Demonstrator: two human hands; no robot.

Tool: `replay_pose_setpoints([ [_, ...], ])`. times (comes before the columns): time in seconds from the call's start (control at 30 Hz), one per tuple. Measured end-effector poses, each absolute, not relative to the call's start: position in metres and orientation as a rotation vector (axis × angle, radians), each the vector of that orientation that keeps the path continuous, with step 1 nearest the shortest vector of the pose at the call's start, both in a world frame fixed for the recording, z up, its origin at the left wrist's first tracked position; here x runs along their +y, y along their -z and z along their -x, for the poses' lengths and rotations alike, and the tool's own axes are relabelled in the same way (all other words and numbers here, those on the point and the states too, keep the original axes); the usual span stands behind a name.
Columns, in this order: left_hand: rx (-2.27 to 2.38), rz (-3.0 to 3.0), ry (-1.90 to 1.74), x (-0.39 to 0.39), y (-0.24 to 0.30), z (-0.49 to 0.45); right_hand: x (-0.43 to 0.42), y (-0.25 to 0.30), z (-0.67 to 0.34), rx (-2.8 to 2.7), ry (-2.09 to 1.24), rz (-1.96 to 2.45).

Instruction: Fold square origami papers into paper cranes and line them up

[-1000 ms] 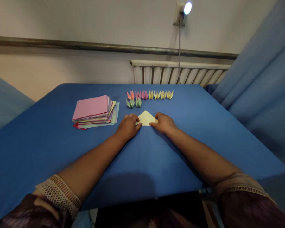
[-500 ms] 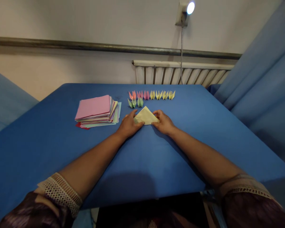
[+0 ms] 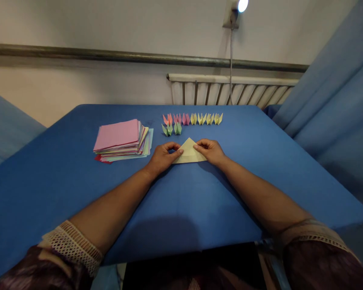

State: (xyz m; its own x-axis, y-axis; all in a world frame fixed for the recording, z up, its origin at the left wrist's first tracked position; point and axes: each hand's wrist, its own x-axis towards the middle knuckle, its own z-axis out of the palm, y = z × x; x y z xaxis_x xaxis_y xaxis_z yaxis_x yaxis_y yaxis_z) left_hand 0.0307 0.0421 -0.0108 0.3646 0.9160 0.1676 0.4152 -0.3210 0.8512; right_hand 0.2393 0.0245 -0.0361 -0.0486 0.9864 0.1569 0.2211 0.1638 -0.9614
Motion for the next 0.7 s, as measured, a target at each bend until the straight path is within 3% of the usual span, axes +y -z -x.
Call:
replay_pose_setpoints([
  [0.13,1.245,-1.957,-0.896,0.046,0.017,-0.033,0.026,0.04,-0.238,-1.511,-0.807,1.394],
  [0.33,1.416,-2.246,-0.83,0.058,0.021,-0.036,0.009,0.027,-0.23,-1.954,-0.102,1.484],
  [0.5,1.503,-2.341,-0.718,0.061,0.021,-0.036,-0.007,0.023,-0.212,-2.361,-0.198,1.518],
  [0.7,1.534,-2.399,-0.641,0.06,0.021,-0.035,-0.01,0.028,-0.207,-2.427,-0.224,1.553],
])
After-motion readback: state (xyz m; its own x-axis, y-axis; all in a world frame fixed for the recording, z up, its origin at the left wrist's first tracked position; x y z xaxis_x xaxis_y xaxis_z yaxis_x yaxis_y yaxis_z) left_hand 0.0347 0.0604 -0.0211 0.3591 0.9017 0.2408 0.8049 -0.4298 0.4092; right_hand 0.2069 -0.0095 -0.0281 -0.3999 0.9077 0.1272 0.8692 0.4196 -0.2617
